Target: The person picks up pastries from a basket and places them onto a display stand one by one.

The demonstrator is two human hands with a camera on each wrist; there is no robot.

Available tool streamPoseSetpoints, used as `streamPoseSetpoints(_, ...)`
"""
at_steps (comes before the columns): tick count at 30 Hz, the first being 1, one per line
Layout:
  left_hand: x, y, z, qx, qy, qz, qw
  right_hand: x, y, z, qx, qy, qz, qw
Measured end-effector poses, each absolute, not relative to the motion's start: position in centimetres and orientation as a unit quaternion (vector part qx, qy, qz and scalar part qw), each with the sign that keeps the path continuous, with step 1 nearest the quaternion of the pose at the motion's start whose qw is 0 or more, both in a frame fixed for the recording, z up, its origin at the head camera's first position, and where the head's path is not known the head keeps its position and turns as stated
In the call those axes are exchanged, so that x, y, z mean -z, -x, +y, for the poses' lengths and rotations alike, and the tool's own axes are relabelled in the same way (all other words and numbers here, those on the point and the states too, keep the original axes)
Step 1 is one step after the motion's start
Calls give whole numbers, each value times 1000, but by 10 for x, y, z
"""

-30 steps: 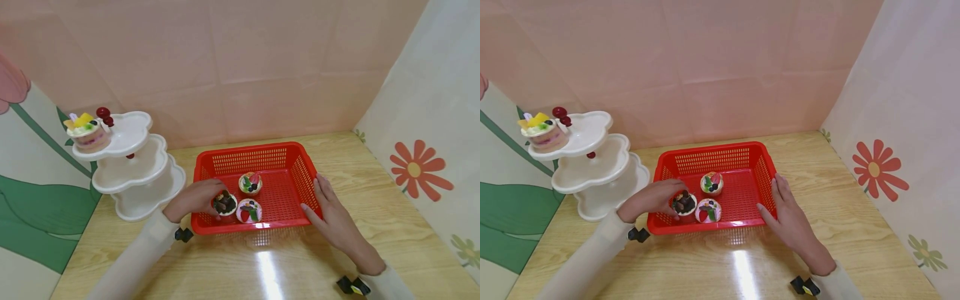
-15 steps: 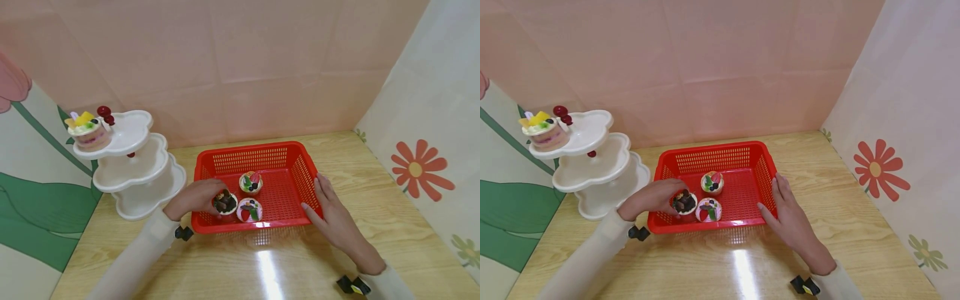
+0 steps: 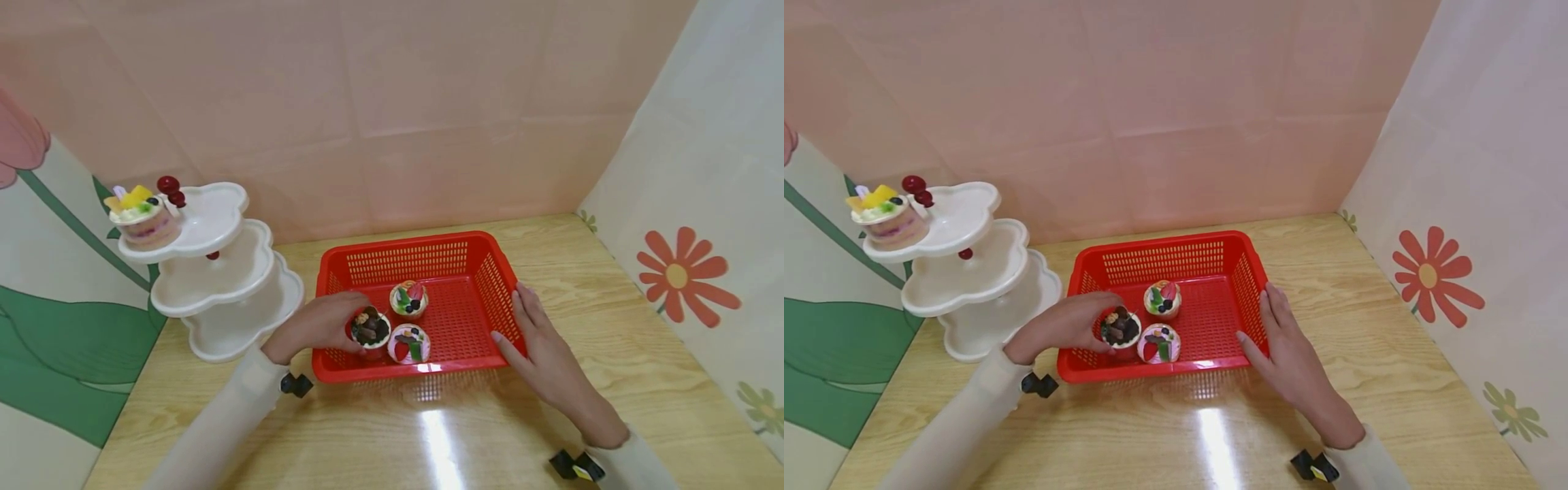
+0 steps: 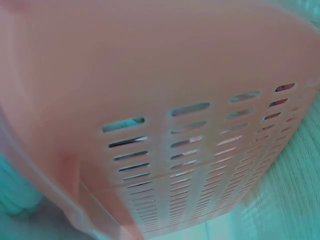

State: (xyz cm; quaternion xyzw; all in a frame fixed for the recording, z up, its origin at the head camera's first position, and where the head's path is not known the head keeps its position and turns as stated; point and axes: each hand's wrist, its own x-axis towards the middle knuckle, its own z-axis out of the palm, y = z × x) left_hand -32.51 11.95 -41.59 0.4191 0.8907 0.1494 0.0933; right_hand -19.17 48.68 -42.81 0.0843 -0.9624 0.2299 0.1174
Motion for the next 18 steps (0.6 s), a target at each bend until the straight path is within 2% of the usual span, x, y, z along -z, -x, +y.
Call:
streamPoseSetpoints(10,419,331,112,-259,-388,876,122,427,191,486,-224,-80,-965,114)
streamPoseSetpoints(18,419,335,105,-338,-400,842,129,429,192,486,-226,-82,-963,118)
